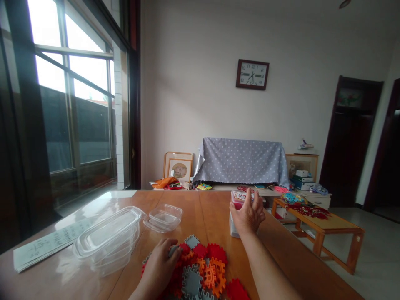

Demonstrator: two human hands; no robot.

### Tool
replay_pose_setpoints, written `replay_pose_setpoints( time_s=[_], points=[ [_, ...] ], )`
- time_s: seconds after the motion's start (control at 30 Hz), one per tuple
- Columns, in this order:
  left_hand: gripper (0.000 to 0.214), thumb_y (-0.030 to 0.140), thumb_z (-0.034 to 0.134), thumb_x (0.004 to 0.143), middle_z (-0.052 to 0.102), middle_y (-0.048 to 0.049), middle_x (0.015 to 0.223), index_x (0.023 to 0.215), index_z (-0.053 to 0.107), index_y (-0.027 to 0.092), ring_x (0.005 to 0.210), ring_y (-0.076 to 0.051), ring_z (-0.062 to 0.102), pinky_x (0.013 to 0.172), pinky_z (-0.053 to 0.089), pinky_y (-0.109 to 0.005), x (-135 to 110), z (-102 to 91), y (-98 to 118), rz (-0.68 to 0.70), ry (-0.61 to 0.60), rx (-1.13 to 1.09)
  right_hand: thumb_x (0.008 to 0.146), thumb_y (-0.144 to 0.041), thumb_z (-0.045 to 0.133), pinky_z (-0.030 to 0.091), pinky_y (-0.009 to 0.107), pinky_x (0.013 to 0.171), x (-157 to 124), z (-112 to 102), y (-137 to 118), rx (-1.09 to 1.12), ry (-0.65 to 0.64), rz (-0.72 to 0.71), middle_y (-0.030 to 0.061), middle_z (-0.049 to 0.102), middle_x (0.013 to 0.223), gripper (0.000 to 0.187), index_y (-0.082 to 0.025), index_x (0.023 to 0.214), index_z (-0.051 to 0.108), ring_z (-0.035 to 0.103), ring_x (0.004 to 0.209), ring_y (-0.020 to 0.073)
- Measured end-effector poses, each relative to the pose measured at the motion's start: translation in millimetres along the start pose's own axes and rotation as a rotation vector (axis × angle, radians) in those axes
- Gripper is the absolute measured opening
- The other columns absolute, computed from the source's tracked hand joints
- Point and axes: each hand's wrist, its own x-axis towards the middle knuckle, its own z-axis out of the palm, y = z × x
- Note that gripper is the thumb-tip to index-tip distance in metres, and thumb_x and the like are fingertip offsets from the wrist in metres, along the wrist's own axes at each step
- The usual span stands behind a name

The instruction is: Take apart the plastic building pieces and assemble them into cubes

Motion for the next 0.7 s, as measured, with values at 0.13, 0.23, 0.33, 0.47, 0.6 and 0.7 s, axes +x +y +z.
replay_pose_setpoints(
  time_s=[0.13, 0.23, 0.33, 0.47, 0.6, 0.7],
  points=[
    [0.031, 0.037, 0.050, 0.092, 0.070, -0.0076, 0.117, 0.111, 0.069, 0.022, 0.110, -0.022, 0.065, 0.095, 0.046, -0.028, 0, 1.0, -1, -0.001, 0.012, -0.006, 0.082, -0.050, 0.060, 0.030, 0.062, 0.104, 1, -5, -1, 0.038, 0.056, -0.008, 0.0175, 0.028, 0.161, 0.086, -0.024, 0.158, 0.027, 0.030, 0.140, 0.0429],
    [0.032, 0.038, 0.050, 0.093, 0.070, -0.0078, 0.119, 0.112, 0.069, 0.022, 0.110, -0.021, 0.065, 0.094, 0.046, -0.027, 0, 1.1, -1, -0.009, 0.013, -0.009, 0.081, -0.049, 0.060, 0.031, 0.061, 0.103, 1, -11, -4, 0.055, 0.072, -0.017, 0.0172, 0.030, 0.161, 0.085, -0.025, 0.157, 0.029, 0.035, 0.138, 0.0420],
    [0.032, 0.039, 0.050, 0.092, 0.070, -0.0077, 0.119, 0.112, 0.069, 0.022, 0.111, -0.022, 0.065, 0.094, 0.046, -0.028, 1, 0.3, 0, -0.014, 0.014, -0.018, 0.080, -0.049, 0.061, 0.033, 0.061, 0.102, 1, -18, -7, 0.077, 0.073, -0.026, 0.0173, 0.031, 0.161, 0.086, -0.025, 0.157, 0.030, 0.037, 0.136, 0.0426],
    [0.036, 0.047, 0.052, 0.091, 0.070, -0.0082, 0.121, 0.112, 0.069, 0.023, 0.113, -0.026, 0.063, 0.097, 0.045, -0.033, -3, -3.8, 4, -0.020, 0.031, 0.010, 0.079, -0.049, 0.062, 0.034, 0.061, 0.104, -1, -30, -13, 0.130, 0.102, -0.036, 0.0173, 0.032, 0.160, 0.088, -0.023, 0.157, 0.030, 0.038, 0.137, 0.0440],
    [0.052, 0.055, 0.056, 0.089, 0.064, -0.0106, 0.133, 0.128, 0.062, 0.022, 0.126, -0.031, 0.056, 0.111, 0.037, -0.044, -8, -10.5, 12, 0.024, 0.114, 0.023, 0.079, -0.052, 0.062, 0.033, 0.061, 0.108, -10, -47, -24, 0.202, 0.091, -0.118, 0.0200, 0.031, 0.161, 0.091, -0.018, 0.157, 0.029, 0.037, 0.139, 0.0440],
    [0.068, 0.054, 0.060, 0.088, 0.055, -0.0117, 0.146, 0.145, 0.047, 0.021, 0.137, -0.030, 0.047, 0.117, 0.034, -0.044, -10, -13.3, 17, 0.086, 0.148, -0.060, 0.082, -0.053, 0.059, 0.031, 0.059, 0.113, -27, -65, -37, 0.293, 0.060, -0.200, 0.0194, 0.028, 0.162, 0.089, -0.018, 0.157, 0.027, 0.034, 0.144, 0.0417]
  ],
)
